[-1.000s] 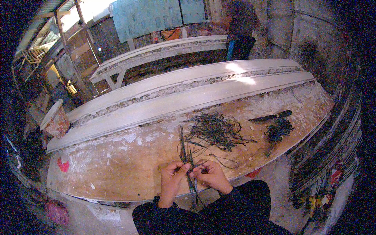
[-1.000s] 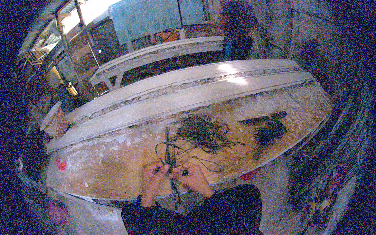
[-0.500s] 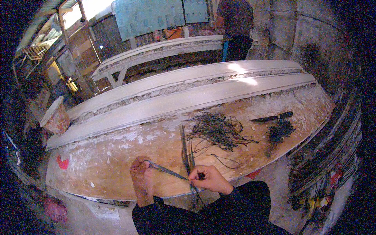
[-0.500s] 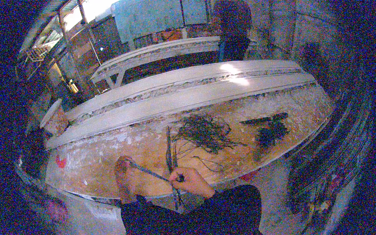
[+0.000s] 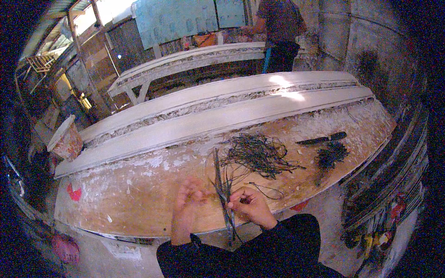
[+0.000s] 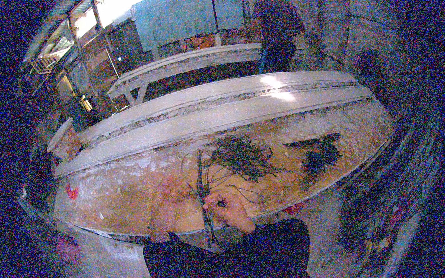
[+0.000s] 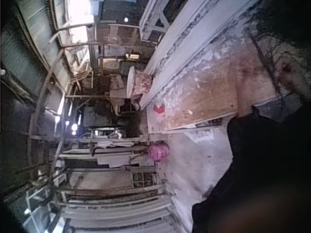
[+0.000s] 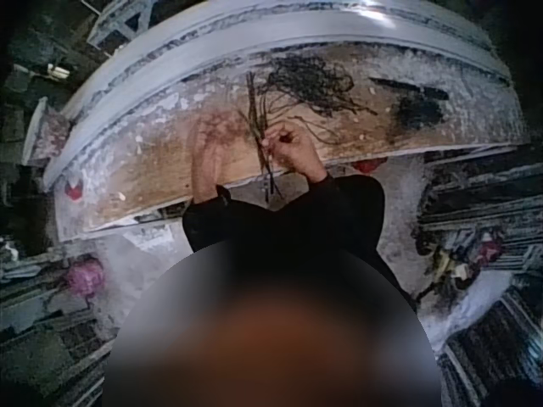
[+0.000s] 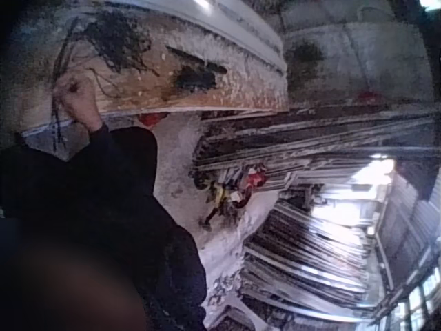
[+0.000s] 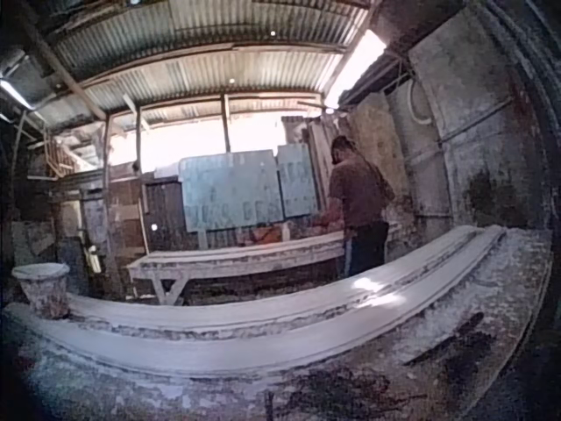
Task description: The person strips insulation from black wires by hand, pulling the outer sheath off and separating the inner strands. They handle multiple wire pieces one at a time, placing stripped pieces on the workbench.
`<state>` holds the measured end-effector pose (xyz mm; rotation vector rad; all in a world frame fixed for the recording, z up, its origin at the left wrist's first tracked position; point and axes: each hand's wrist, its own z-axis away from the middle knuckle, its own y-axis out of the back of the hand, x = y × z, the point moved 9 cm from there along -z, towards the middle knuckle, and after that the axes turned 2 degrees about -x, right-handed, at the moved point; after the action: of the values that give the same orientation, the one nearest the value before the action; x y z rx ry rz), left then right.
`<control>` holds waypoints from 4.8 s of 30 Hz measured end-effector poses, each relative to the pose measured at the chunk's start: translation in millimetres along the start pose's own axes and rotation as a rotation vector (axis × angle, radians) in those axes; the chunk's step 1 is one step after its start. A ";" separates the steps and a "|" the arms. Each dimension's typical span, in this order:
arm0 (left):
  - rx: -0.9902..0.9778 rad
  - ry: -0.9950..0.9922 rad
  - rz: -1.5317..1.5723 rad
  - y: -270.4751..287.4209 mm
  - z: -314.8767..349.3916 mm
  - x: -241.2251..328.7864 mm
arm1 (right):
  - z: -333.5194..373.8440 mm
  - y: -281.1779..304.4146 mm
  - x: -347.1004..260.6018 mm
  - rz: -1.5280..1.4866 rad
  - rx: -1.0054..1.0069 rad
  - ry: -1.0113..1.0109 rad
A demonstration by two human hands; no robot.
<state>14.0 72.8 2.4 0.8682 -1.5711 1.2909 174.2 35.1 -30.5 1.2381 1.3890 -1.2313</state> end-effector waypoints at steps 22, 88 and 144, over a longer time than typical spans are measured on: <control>-0.146 0.010 -0.356 -34.4 5.4 -28.0 | -1.5 5.7 -1.2 -0.006 0.015 0.055; -0.168 0.034 -0.030 -43.1 6.8 -36.6 | 1.3 9.4 -6.0 -0.040 0.091 0.022; -0.189 -0.005 -0.030 -39.6 5.6 -36.3 | 7.5 8.2 -20.2 0.205 0.111 0.240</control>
<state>61.8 58.3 -18.1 0.7732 -1.6475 1.0993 184.6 25.3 -12.5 1.6068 1.3362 -1.0554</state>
